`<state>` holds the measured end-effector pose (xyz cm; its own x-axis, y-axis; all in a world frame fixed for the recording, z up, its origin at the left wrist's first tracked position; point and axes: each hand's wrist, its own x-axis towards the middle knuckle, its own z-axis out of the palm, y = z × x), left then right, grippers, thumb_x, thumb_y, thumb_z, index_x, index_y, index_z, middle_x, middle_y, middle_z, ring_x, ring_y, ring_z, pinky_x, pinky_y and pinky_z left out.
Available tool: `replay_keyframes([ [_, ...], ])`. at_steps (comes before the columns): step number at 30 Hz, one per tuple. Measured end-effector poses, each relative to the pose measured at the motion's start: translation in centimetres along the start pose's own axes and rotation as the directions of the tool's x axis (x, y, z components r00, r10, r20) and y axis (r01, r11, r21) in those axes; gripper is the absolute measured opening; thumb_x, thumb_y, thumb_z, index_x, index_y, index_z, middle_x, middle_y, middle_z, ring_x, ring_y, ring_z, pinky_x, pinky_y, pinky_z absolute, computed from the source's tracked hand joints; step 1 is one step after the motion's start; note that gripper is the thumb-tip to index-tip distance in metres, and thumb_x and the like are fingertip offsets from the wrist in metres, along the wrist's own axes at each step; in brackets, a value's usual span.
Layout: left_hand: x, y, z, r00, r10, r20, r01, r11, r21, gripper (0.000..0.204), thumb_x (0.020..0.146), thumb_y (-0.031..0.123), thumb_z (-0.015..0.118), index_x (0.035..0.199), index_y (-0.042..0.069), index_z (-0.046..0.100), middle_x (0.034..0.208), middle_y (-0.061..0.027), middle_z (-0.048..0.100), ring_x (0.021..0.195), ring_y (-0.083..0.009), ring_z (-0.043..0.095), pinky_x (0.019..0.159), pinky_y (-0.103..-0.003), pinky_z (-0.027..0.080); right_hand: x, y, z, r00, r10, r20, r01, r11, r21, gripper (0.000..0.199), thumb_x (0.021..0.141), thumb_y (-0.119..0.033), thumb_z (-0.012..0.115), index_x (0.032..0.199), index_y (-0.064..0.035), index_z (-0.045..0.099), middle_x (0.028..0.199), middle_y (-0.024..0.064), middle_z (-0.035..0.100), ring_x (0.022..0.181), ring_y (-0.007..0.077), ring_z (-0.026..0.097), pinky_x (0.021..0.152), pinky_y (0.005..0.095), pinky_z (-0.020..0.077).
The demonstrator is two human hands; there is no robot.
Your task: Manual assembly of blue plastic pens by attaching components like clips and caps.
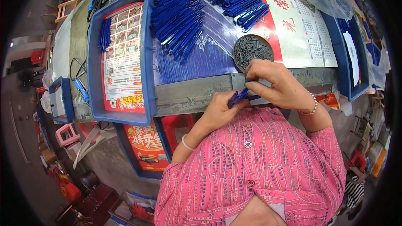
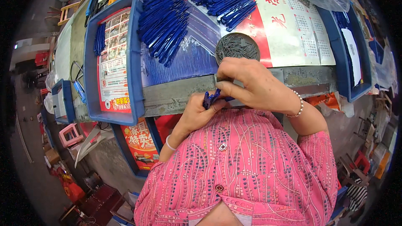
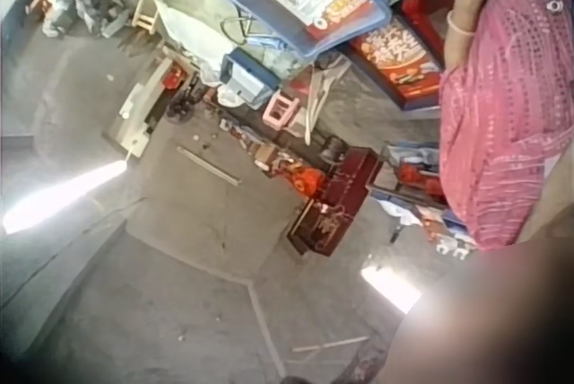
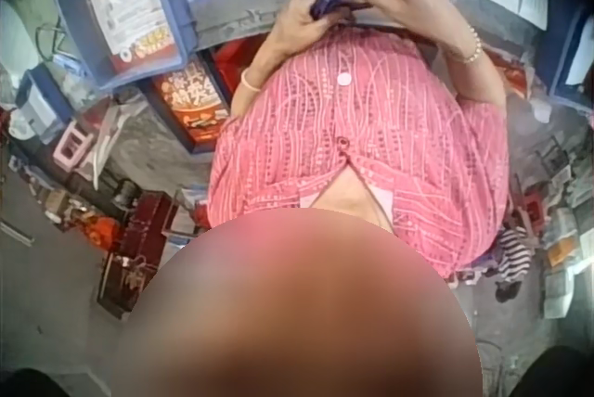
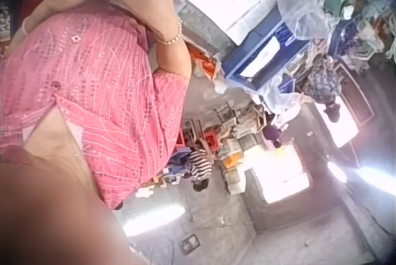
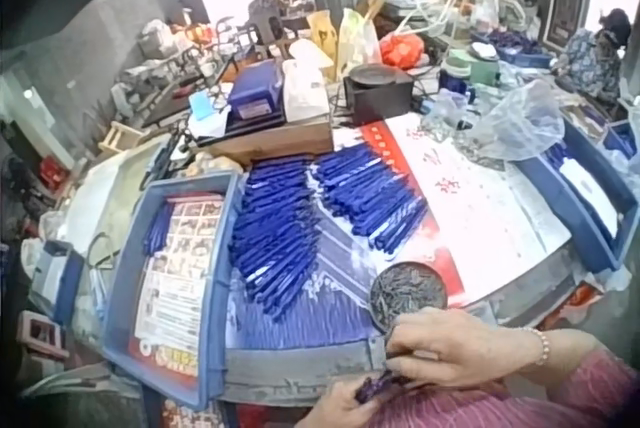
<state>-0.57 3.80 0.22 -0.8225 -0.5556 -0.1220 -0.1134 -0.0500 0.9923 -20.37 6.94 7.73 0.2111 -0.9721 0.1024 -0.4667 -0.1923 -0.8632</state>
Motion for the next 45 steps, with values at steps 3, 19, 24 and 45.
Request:
replay_keyframes([
  [3,0.0,0.9,-0.2,0.994,-0.105,0.033,0.106,0.994,-0.029,0.021,0.087,0.013,0.059,0.105,0.002,0.064,0.080,-0.0102,0.069,0.072,-0.0181,0.066,0.067,-0.030,0.049,-0.3,0.9,0.0,0.999,0.041,-0.036,-0.041,0.999,0.003,0.011,0.080,-0.002,0.061,0.080,0.0020,0.051,0.073,0.0116,0.052,0.065,0.0264,0.053,0.059,0.0337,0.0413],
  [19,0.0,1.1,-0.5,0.987,-0.159,-0.022,0.156,0.982,-0.107,0.020,0.090,0.020,0.062,0.089,0.000,0.067,0.072,-0.0038,0.067,0.063,-0.0098,0.061,0.059,-0.025,0.049,-1.1,0.7,0.1,0.990,0.141,0.031,-0.144,0.974,0.172,0.023,0.079,-0.007,0.067,0.099,0.0015,0.060,0.085,0.0109,0.062,0.069,0.0196,0.060,0.062,0.0293,0.0474],
  [24,0.3,0.7,-1.6,0.998,-0.048,-0.030,0.052,0.991,0.126,0.021,0.087,0.021,0.064,0.091,0.000,0.066,0.071,-0.0071,0.066,0.065,-0.0124,0.062,0.062,-0.029,0.048,0.6,-0.3,-0.3,0.973,0.214,0.091,-0.222,0.970,0.096,0.013,0.078,-0.006,0.066,0.086,0.0019,0.059,0.073,0.0111,0.061,0.066,0.0196,0.061,0.059,0.0299,0.0465],
  [45,-1.3,-3.3,-3.5,0.678,0.121,-0.725,-0.277,0.956,-0.100,0.026,0.096,0.020,0.052,0.105,-0.003,0.061,0.081,-0.0070,0.061,0.064,-0.0096,0.055,0.059,-0.022,0.045,27.7,15.5,-3.4,0.887,0.373,-0.271,-0.042,0.652,0.757,0.013,0.084,-0.006,0.066,0.092,0.0026,0.058,0.082,0.0071,0.061,0.071,0.0151,0.062,0.067,0.0287,0.0563],
])
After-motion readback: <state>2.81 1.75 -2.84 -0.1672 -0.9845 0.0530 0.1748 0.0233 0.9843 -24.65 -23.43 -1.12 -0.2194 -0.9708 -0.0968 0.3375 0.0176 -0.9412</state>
